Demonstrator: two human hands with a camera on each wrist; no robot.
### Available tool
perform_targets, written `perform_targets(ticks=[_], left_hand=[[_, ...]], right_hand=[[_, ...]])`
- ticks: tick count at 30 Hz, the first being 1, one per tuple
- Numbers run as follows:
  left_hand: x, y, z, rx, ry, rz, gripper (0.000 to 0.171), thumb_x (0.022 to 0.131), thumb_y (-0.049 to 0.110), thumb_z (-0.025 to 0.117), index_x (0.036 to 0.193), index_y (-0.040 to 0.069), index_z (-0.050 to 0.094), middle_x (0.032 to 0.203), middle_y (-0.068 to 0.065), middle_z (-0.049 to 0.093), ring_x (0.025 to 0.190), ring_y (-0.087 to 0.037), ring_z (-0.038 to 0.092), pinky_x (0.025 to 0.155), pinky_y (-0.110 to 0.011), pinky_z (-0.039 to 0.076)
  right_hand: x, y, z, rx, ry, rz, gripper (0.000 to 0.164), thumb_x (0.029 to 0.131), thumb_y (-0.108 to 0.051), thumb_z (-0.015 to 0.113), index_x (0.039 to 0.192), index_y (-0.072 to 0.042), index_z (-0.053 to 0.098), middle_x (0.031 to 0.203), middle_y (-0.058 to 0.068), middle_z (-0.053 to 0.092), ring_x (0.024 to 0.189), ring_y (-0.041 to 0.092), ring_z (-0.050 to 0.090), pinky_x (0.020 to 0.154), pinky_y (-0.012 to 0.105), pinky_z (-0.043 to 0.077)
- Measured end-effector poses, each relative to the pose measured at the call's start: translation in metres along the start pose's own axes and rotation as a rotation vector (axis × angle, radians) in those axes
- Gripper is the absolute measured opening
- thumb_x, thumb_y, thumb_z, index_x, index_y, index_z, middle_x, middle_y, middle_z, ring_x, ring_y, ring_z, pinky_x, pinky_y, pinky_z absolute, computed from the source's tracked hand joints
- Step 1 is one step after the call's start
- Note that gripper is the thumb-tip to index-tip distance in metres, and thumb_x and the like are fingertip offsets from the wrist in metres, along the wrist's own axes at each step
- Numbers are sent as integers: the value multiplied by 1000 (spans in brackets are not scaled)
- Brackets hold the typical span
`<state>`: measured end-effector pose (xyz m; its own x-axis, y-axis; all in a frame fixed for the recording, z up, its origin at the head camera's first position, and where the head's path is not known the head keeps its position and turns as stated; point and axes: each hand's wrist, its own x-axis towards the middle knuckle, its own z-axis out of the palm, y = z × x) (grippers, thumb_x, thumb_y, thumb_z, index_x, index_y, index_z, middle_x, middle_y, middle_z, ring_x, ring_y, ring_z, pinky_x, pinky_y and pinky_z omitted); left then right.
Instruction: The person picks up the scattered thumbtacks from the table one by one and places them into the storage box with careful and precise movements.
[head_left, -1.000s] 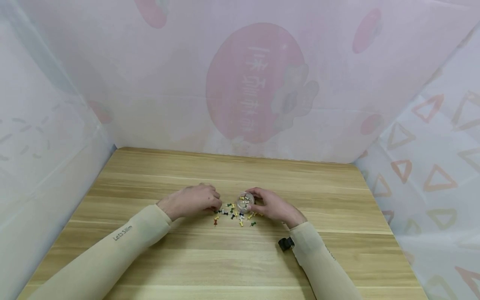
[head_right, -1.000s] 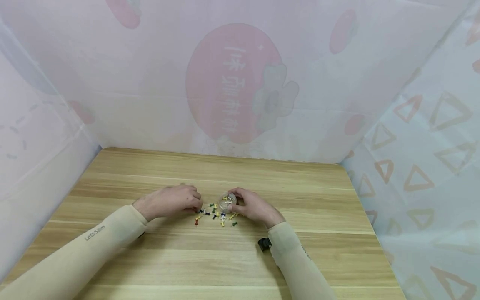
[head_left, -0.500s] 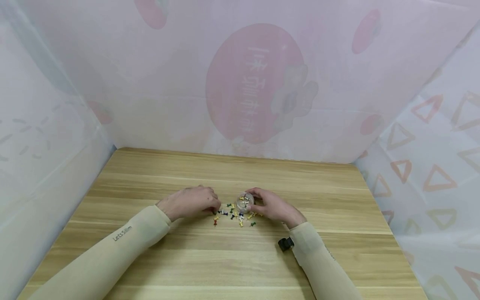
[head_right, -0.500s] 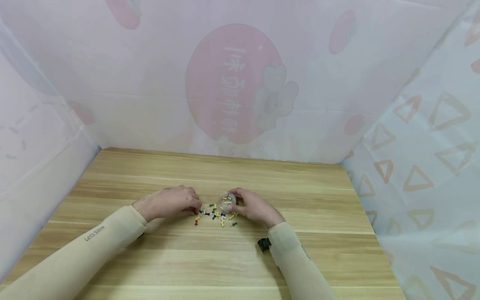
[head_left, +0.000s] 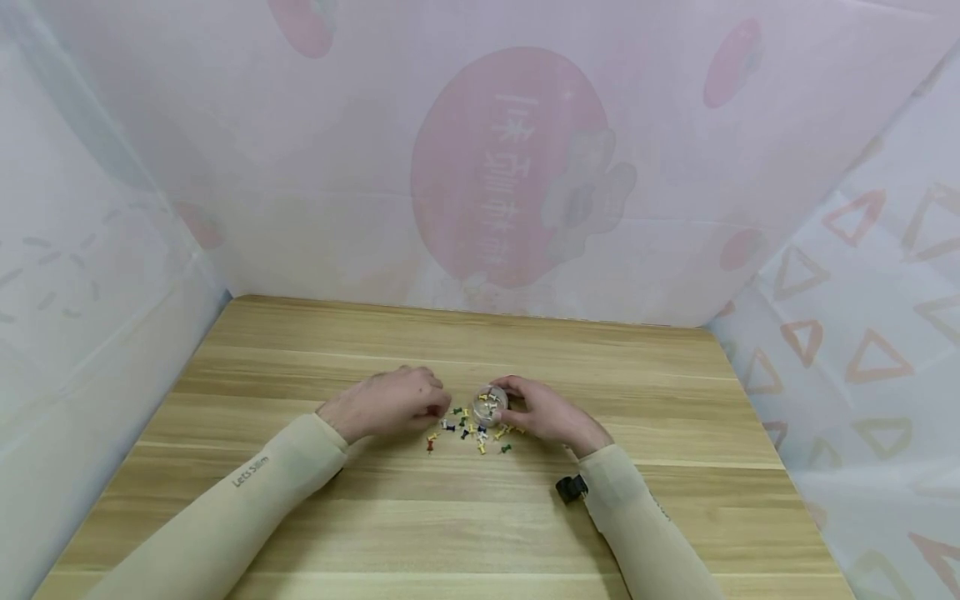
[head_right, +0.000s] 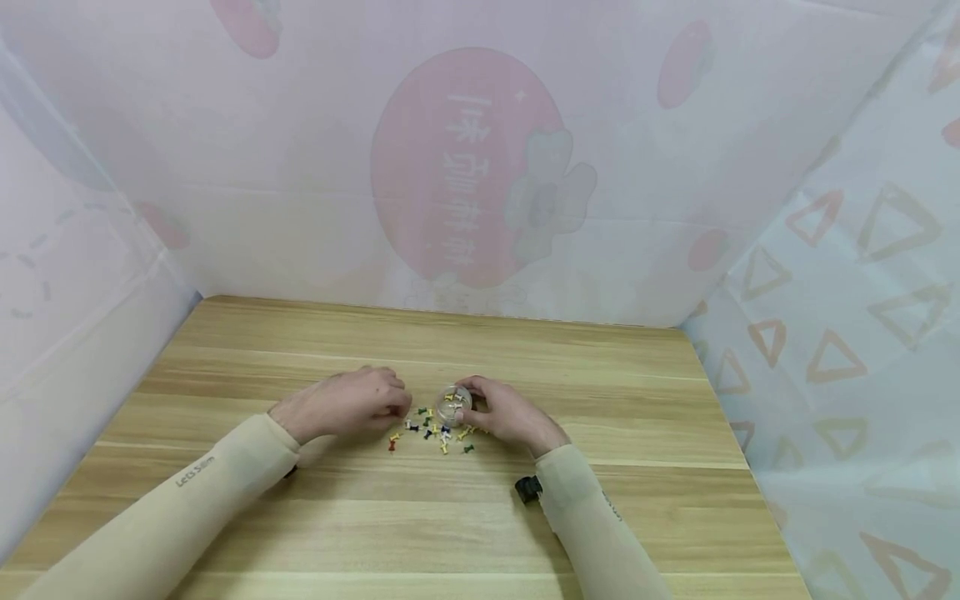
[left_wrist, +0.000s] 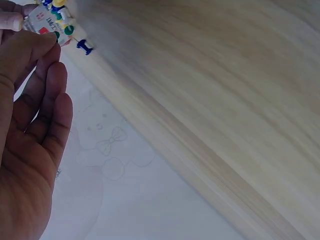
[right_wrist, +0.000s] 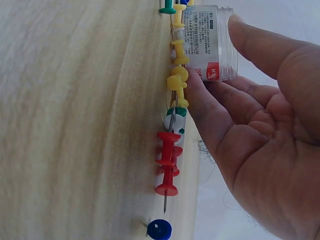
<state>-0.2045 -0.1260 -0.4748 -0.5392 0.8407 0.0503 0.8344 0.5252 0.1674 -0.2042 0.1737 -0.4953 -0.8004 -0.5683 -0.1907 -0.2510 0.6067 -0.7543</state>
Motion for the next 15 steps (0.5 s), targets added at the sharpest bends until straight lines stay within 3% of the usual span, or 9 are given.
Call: perform_targets(ticks=[11,15], left_hand=[[19,7,-11,-95,116,19,10,93,9,74,96,18,74,89,14,67,83,-6,60,81,-26,52],[27,12,-12,-112,131,-10,9,94,11,73,98,19,75,89,14,67,83,-6,61,84,-28,52]], right_hand=[[0,1,0,2,2,-12,57,99,-28,70,151,-12,51,147,4,59,132,17,55,113,40,41],[0,0,-1,-3,1,3,58,99,-30,70,151,-14,50,148,3,58,132,15,54,113,39,41]])
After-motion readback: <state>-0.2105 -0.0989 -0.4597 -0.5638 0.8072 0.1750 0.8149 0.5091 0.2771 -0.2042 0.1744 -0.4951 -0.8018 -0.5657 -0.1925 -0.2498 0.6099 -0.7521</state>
